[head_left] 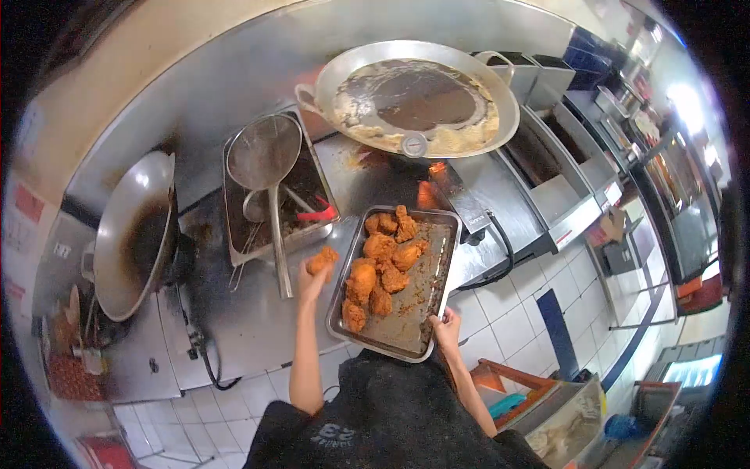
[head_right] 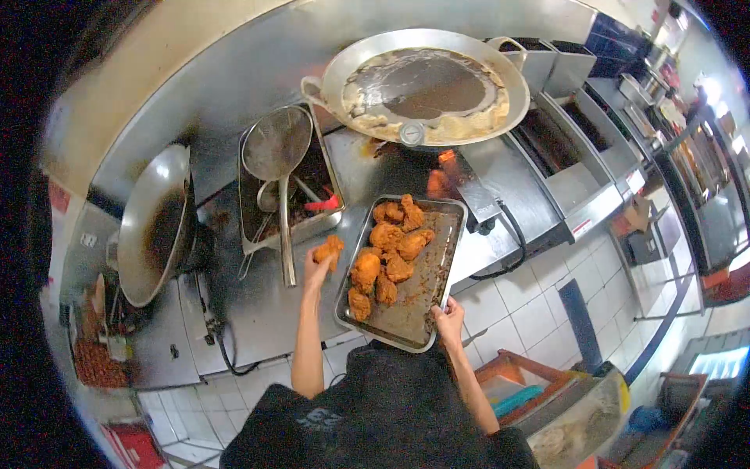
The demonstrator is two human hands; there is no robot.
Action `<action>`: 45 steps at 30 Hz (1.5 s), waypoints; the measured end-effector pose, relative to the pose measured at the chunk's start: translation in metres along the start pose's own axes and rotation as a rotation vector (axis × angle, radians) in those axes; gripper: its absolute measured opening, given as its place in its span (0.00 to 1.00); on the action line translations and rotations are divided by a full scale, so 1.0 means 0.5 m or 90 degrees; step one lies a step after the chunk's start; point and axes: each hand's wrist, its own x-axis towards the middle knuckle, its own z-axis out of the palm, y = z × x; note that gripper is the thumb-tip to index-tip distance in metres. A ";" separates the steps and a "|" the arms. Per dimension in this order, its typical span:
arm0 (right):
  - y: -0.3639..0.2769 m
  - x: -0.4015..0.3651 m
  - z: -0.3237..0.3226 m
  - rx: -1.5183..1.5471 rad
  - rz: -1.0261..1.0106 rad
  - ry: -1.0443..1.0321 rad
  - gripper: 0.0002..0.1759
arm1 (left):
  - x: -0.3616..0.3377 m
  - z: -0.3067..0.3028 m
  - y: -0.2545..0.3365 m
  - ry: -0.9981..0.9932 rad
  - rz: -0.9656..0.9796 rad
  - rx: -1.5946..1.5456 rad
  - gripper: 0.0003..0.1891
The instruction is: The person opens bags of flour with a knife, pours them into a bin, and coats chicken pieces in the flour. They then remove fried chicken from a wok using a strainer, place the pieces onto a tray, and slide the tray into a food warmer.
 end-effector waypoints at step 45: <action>-0.339 -0.101 -0.410 -0.045 -0.046 0.441 0.24 | -0.314 0.433 0.318 -0.294 0.364 0.150 0.19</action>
